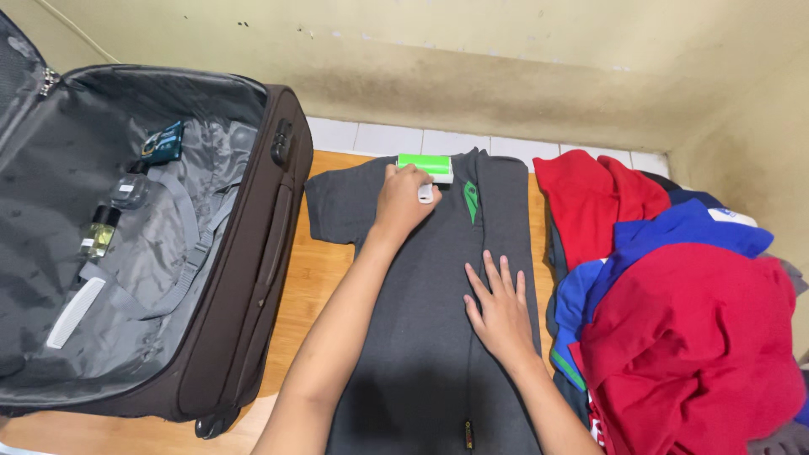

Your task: The person uses a lint roller to remove lint from a gray t-shirt laid flat on a table. The person repeatedly rolls the sticky roller over the shirt's surface, then folds the shirt in half.

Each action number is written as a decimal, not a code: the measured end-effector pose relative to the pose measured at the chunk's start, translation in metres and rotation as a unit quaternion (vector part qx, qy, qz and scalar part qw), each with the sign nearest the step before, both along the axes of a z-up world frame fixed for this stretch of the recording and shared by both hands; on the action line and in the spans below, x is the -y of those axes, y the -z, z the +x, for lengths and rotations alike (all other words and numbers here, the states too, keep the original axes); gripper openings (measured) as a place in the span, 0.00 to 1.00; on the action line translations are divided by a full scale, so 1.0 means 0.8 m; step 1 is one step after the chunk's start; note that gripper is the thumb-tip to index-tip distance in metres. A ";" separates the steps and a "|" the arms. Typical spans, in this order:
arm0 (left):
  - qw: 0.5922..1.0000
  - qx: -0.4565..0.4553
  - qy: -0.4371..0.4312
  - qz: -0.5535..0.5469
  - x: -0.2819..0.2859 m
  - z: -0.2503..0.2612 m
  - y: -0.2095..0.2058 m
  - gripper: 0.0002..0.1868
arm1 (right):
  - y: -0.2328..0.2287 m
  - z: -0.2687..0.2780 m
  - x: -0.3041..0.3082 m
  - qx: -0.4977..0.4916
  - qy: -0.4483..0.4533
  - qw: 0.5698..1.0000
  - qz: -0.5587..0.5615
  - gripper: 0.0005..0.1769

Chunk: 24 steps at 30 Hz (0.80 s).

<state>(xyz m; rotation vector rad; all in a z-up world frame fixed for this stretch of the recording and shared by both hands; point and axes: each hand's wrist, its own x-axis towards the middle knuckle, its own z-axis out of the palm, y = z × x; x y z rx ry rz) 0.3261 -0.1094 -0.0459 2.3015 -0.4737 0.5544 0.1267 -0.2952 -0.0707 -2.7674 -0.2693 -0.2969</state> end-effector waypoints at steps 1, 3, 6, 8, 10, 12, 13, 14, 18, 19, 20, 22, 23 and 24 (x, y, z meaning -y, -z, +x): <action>1.000 0.002 0.002 0.007 -0.001 -0.006 0.000 0.11 | 0.001 0.000 0.000 -0.004 0.002 1.000 0.000 0.32; 1.000 0.009 0.007 0.020 -0.005 -0.026 -0.004 0.11 | 0.002 0.002 0.001 -0.010 0.006 1.000 0.000 0.32; 0.999 -0.018 0.017 0.032 -0.013 -0.079 -0.014 0.12 | 0.003 0.003 0.000 -0.011 0.011 1.000 0.005 0.32; 0.998 -0.023 0.029 0.044 -0.024 -0.124 -0.022 0.13 | 0.003 0.005 0.001 0.013 0.014 1.000 0.010 0.31; 0.998 -0.026 0.036 0.042 -0.033 -0.173 -0.031 0.14 | 0.004 0.009 0.003 0.032 0.029 0.999 0.025 0.29; 0.996 -0.048 0.041 0.060 -0.043 -0.222 -0.038 0.15 | 0.005 0.015 0.005 0.039 0.050 0.997 0.047 0.28; 0.995 -0.061 0.042 0.069 -0.046 -0.245 -0.042 0.16 | 0.005 0.022 0.009 0.047 0.052 0.996 0.048 0.28; 0.993 -0.075 0.044 0.078 -0.050 -0.268 -0.046 0.16 | 0.004 0.029 0.013 0.054 0.053 0.996 0.048 0.27; 0.991 -0.094 0.065 0.068 -0.061 -0.342 -0.064 0.17 | 0.005 0.045 0.012 0.085 0.082 0.993 -0.007 0.26; 0.991 -0.093 0.070 0.066 -0.062 -0.351 -0.067 0.17 | 0.007 0.045 0.012 0.091 0.075 0.993 0.005 0.26; 0.991 -0.088 0.072 0.064 -0.063 -0.355 -0.069 0.17 | 0.009 0.043 0.011 0.098 0.067 0.993 0.018 0.25; 0.992 -0.079 0.076 0.057 -0.062 -0.359 -0.071 0.17 | 0.013 0.041 0.014 0.100 0.058 0.993 0.033 0.25; 0.992 -0.084 0.073 0.056 -0.060 -0.355 -0.071 0.17 | 0.015 0.041 0.016 0.098 0.058 0.993 0.037 0.24; 0.992 -0.090 0.069 0.056 -0.058 -0.348 -0.070 0.16 | 0.018 0.040 0.017 0.096 0.057 0.993 0.041 0.24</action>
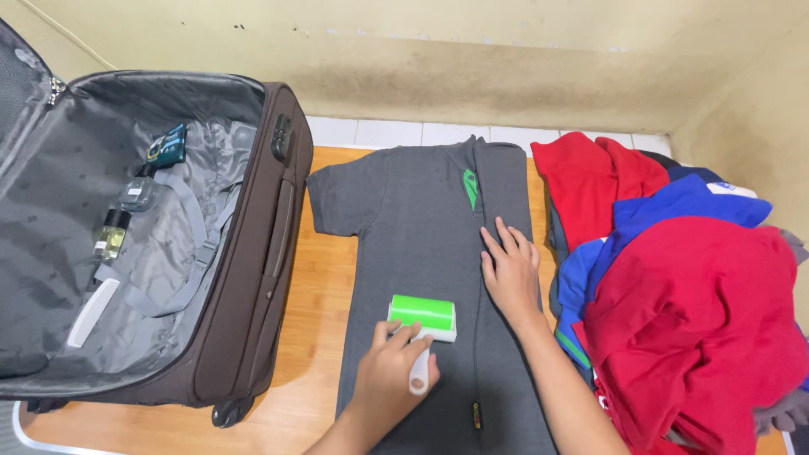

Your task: The person uses a lint roller to remove lint from a gray t-shirt laid flat on a table. The person repeatedly rolls the sticky roller over the shirt's surface, then folds the shirt in half.

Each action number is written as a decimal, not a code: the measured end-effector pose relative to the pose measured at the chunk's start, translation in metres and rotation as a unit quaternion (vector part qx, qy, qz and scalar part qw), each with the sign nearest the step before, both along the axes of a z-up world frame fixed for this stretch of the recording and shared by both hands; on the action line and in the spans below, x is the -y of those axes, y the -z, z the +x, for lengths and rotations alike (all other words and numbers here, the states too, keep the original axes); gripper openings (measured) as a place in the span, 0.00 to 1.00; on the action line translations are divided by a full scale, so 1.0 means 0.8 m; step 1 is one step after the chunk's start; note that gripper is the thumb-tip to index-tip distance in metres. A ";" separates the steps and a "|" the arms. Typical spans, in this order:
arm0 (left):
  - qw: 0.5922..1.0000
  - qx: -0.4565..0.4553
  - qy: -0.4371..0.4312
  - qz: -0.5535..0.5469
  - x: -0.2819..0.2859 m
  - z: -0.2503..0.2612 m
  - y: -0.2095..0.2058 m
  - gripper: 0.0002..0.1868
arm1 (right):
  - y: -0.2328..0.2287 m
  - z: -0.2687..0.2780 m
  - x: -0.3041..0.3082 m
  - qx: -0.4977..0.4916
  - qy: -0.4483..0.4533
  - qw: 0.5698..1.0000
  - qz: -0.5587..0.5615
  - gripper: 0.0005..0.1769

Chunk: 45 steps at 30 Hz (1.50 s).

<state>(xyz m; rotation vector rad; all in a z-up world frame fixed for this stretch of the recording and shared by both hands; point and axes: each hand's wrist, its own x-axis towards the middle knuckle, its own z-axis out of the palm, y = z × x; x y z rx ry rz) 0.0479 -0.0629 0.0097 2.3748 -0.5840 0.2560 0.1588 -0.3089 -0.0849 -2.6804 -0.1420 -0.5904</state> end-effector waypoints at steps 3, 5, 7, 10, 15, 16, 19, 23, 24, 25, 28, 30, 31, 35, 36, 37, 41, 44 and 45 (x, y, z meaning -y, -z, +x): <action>1.000 -0.008 -0.012 0.009 0.015 0.037 0.009 0.15 | 0.004 0.002 0.007 0.030 0.005 0.992 0.119 0.24; 1.000 0.013 -0.024 0.016 0.032 0.071 0.018 0.14 | 0.007 0.004 0.008 0.031 0.008 0.993 0.113 0.24; 0.998 0.048 -0.041 0.008 0.049 0.111 0.027 0.14 | 0.007 0.006 0.009 0.009 0.009 0.995 0.102 0.24; 0.996 0.045 -0.069 0.020 0.072 0.179 0.040 0.13 | 0.007 0.010 0.008 -0.037 0.007 0.995 0.092 0.25; 0.991 0.077 -0.110 0.001 0.095 0.286 0.062 0.12 | 0.011 0.011 0.009 -0.038 0.004 0.993 0.111 0.25; 0.990 0.085 -0.117 -0.002 0.096 0.303 0.065 0.13 | 0.011 0.012 0.009 -0.039 0.004 0.993 0.107 0.25; 0.987 0.096 -0.130 0.000 0.100 0.333 0.067 0.12 | 0.010 0.015 0.010 -0.041 0.005 0.994 0.099 0.26; 0.984 0.134 -0.120 0.016 0.098 0.326 0.071 0.13 | 0.013 0.010 0.009 -0.043 0.006 0.995 0.086 0.26; 0.984 0.138 -0.115 0.019 0.096 0.317 0.071 0.13 | 0.013 0.011 0.008 -0.040 0.008 0.996 0.082 0.25; 0.983 0.145 -0.108 0.021 0.096 0.305 0.071 0.13 | 0.013 0.014 0.009 -0.043 0.008 0.996 0.080 0.26; 0.987 0.131 -0.091 0.020 0.096 0.259 0.071 0.15 | 0.016 0.013 0.011 -0.047 0.007 0.996 0.074 0.26; 0.991 0.107 -0.075 0.038 0.092 0.212 0.070 0.15 | 0.018 0.012 0.010 -0.043 0.002 0.997 0.066 0.26; 0.991 0.101 -0.062 0.056 0.090 0.187 0.066 0.15 | 0.017 0.014 0.009 -0.041 0.003 0.997 0.063 0.27; 0.995 0.085 -0.016 0.051 0.070 0.095 0.047 0.17 | 0.014 0.011 0.009 -0.047 0.003 0.997 0.054 0.27; 0.996 0.078 -0.003 0.044 0.064 0.075 0.041 0.17 | 0.013 0.012 0.009 -0.050 0.002 0.997 0.054 0.27; 0.997 0.071 0.011 0.037 0.059 0.058 0.036 0.17 | 0.012 0.012 0.010 -0.047 0.002 0.998 0.052 0.27; 0.998 0.037 0.047 0.018 0.036 0.018 0.022 0.18 | 0.011 0.009 0.010 -0.049 -0.001 0.998 0.044 0.26; 0.999 0.019 0.042 0.011 0.033 0.017 0.023 0.17 | 0.015 0.009 0.010 -0.048 -0.002 0.998 0.041 0.26; 0.999 0.016 0.035 0.011 0.036 0.027 0.027 0.16 | 0.016 0.009 0.012 -0.046 -0.003 0.998 0.039 0.26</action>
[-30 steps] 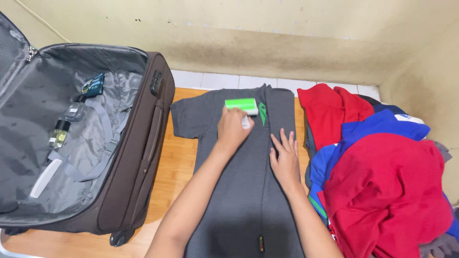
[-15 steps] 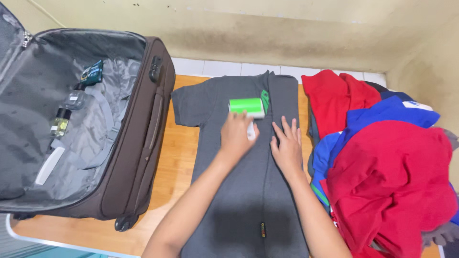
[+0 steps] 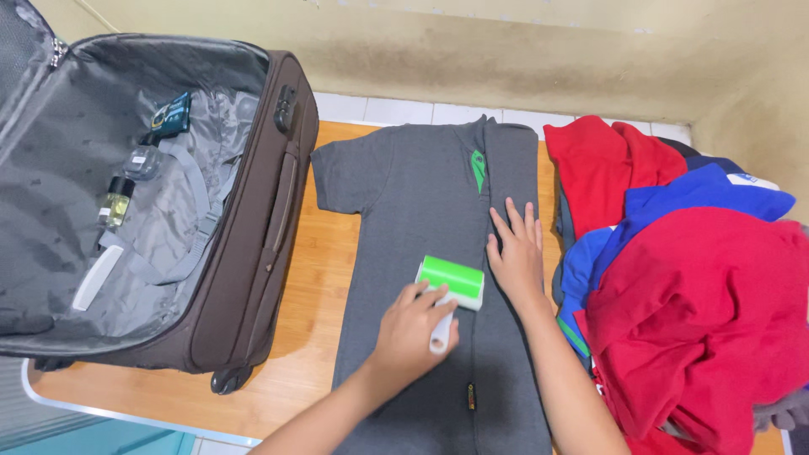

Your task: The person uses a lint roller to remove lint from a gray t-shirt laid flat on a table. The person repeatedly rolls the sticky roller over the shirt's surface, then folds the shirt in half.

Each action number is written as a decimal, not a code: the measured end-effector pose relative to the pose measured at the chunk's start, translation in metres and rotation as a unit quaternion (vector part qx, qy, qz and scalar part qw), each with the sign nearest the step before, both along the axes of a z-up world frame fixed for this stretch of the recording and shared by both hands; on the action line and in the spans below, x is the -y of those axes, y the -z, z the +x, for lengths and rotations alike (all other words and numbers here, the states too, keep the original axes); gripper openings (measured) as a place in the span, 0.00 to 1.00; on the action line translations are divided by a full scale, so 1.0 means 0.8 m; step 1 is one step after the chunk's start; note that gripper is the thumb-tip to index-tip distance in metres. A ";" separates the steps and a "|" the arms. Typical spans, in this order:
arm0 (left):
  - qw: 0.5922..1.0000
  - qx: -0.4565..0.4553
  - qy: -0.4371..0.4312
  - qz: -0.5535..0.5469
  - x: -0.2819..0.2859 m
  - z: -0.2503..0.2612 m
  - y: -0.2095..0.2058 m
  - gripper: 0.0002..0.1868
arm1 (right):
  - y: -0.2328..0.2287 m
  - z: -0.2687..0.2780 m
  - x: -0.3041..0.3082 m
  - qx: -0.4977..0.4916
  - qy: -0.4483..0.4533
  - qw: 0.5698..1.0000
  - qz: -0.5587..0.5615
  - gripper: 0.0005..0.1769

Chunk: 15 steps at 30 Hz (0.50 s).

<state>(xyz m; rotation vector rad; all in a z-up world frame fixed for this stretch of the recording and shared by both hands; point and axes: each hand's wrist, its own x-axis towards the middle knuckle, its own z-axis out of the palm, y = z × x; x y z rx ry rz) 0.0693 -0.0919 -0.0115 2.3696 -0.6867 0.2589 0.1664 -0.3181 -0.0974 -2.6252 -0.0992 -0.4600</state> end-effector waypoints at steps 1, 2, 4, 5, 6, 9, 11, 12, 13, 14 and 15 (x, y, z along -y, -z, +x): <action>1.000 -0.002 -0.007 0.000 0.004 0.011 0.004 0.16 | 0.001 -0.001 0.001 -0.002 0.000 1.000 -0.001 0.27; 1.000 0.011 -0.014 -0.002 0.010 0.025 0.008 0.15 | 0.003 0.000 0.001 -0.002 0.001 1.000 -0.001 0.27; 0.999 0.037 -0.029 -0.005 0.027 0.059 0.015 0.15 | 0.005 0.002 0.002 -0.002 0.001 1.000 0.001 0.28; 0.998 0.046 -0.039 -0.012 0.036 0.076 0.019 0.15 | 0.006 0.002 0.002 -0.002 0.001 1.000 0.003 0.28; 0.997 0.054 -0.048 -0.019 0.046 0.094 0.022 0.15 | 0.007 0.002 0.003 -0.003 0.002 1.000 0.005 0.29; 0.994 0.065 -0.080 -0.045 0.069 0.147 0.027 0.15 | 0.012 0.004 0.003 0.016 -0.003 0.999 0.052 0.37; 0.992 0.030 -0.096 -0.074 0.080 0.174 0.030 0.15 | 0.013 0.003 0.004 0.016 0.001 0.999 0.048 0.38; 0.992 0.033 -0.103 -0.068 0.083 0.187 0.030 0.14 | 0.013 0.005 0.004 0.016 0.003 0.999 0.047 0.38; 0.991 0.037 -0.109 -0.062 0.087 0.198 0.031 0.14 | 0.012 0.005 0.004 0.010 0.003 1.000 0.029 0.36; 0.991 0.041 -0.115 -0.055 0.088 0.206 0.032 0.14 | 0.011 0.005 0.002 0.004 0.004 1.000 0.012 0.33; 0.991 0.040 -0.115 -0.058 0.090 0.211 0.033 0.14 | 0.010 0.005 0.002 -0.003 0.004 1.000 -0.005 0.31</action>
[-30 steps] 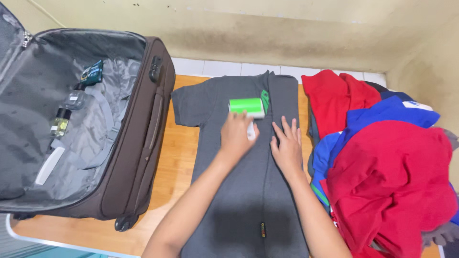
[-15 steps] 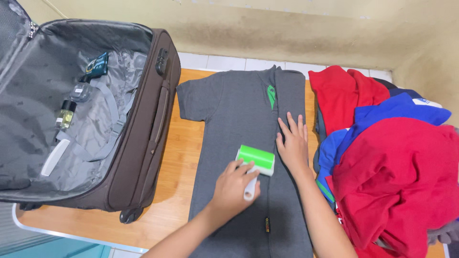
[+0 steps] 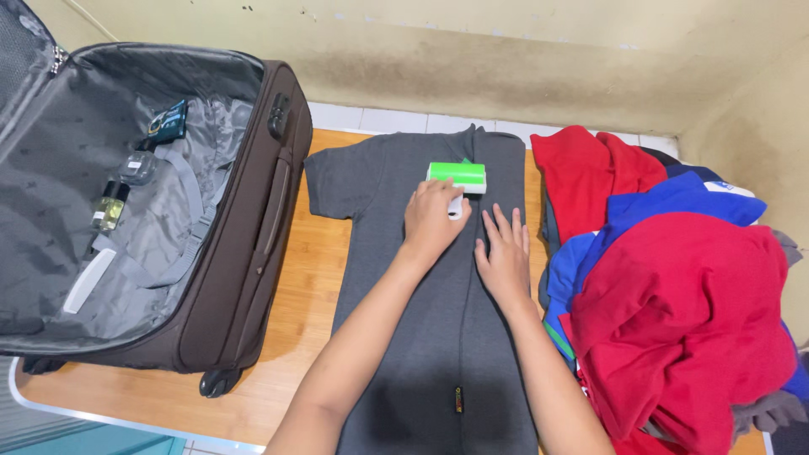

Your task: The person uses a lint roller to remove lint from a gray t-shirt laid flat on a table. The person repeatedly rolls the sticky roller over the shirt's surface, then folds the shirt in half.

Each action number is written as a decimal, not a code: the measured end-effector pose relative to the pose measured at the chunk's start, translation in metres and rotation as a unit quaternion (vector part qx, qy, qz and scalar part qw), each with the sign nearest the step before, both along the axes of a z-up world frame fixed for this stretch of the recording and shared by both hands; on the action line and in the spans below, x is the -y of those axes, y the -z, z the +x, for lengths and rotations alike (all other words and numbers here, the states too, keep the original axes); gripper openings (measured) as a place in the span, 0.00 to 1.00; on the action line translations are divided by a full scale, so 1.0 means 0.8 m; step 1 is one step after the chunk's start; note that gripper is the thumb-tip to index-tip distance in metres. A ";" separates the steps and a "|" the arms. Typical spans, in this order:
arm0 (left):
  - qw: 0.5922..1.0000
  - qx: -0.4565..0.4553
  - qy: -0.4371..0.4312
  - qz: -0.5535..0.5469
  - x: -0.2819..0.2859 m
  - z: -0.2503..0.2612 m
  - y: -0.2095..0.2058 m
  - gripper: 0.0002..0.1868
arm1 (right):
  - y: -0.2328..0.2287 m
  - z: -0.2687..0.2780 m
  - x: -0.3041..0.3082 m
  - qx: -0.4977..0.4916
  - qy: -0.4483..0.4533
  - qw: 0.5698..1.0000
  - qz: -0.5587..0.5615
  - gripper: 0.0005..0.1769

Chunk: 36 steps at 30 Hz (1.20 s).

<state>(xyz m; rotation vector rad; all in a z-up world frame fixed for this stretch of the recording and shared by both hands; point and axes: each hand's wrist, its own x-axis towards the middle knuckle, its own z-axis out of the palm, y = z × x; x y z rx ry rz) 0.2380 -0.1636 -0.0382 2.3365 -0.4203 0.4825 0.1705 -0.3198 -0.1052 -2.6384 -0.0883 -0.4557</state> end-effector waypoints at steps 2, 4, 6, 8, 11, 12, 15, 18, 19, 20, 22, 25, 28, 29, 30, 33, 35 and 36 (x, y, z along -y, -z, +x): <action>1.000 -0.002 -0.002 -0.005 0.000 0.005 0.004 0.14 | -0.003 -0.001 -0.001 -0.004 0.001 1.000 -0.001 0.31; 0.999 0.034 -0.001 0.013 -0.001 0.001 0.009 0.15 | -0.005 -0.001 -0.002 -0.008 0.002 1.000 -0.003 0.31; 0.998 0.050 0.004 0.025 -0.003 -0.008 0.012 0.16 | -0.008 0.000 -0.001 -0.012 0.001 1.000 -0.007 0.31; 0.998 0.047 0.013 0.034 -0.008 -0.026 0.012 0.17 | -0.009 0.000 -0.003 -0.006 0.001 1.000 -0.008 0.31; 0.998 0.040 0.027 0.039 -0.021 -0.062 0.008 0.16 | -0.008 0.000 -0.003 -0.008 0.001 1.000 -0.002 0.31; 0.998 0.037 0.034 0.044 -0.027 -0.077 0.005 0.16 | -0.008 -0.001 -0.002 -0.011 0.001 1.000 0.001 0.31; 0.996 0.032 0.055 0.059 -0.047 -0.124 -0.007 0.17 | -0.007 -0.001 -0.002 -0.018 0.003 1.000 -0.015 0.31; 0.995 0.026 0.070 0.065 -0.064 -0.167 -0.020 0.18 | -0.006 -0.001 -0.001 -0.011 -0.004 1.000 -0.020 0.30; 0.995 0.016 0.073 0.064 -0.069 -0.178 -0.024 0.18 | -0.006 -0.002 -0.002 -0.012 -0.004 1.000 -0.018 0.30; 0.995 0.006 0.076 0.064 -0.072 -0.185 -0.026 0.18 | -0.005 -0.003 -0.001 -0.013 -0.003 1.000 -0.016 0.30; 0.995 -0.005 0.074 0.066 -0.076 -0.192 -0.030 0.17 | -0.005 -0.003 -0.001 -0.013 -0.004 1.000 -0.013 0.29; 0.995 -0.011 0.073 0.069 -0.075 -0.185 -0.030 0.16 | -0.005 0.000 -0.001 -0.013 -0.004 1.000 -0.010 0.30; 0.997 -0.002 0.055 0.061 -0.064 -0.155 -0.022 0.16 | -0.004 -0.004 0.001 -0.011 -0.007 1.000 -0.010 0.30; 0.997 0.003 0.048 0.057 -0.060 -0.138 -0.018 0.16 | -0.003 -0.004 0.001 -0.006 -0.008 1.000 -0.009 0.30; 0.998 0.006 0.046 0.050 -0.053 -0.122 -0.015 0.16 | -0.003 -0.004 0.001 -0.002 -0.009 1.000 -0.007 0.30; 0.999 0.018 0.036 0.032 -0.036 -0.066 -0.005 0.15 | -0.004 -0.001 0.000 -0.001 -0.009 1.000 -0.009 0.31; 0.999 0.023 0.023 0.023 -0.026 -0.024 0.002 0.14 | -0.004 -0.002 0.000 -0.007 -0.006 1.000 -0.009 0.30; 0.999 0.026 0.013 0.019 -0.021 -0.004 0.004 0.13 | -0.005 -0.001 -0.001 -0.010 -0.005 1.000 -0.009 0.30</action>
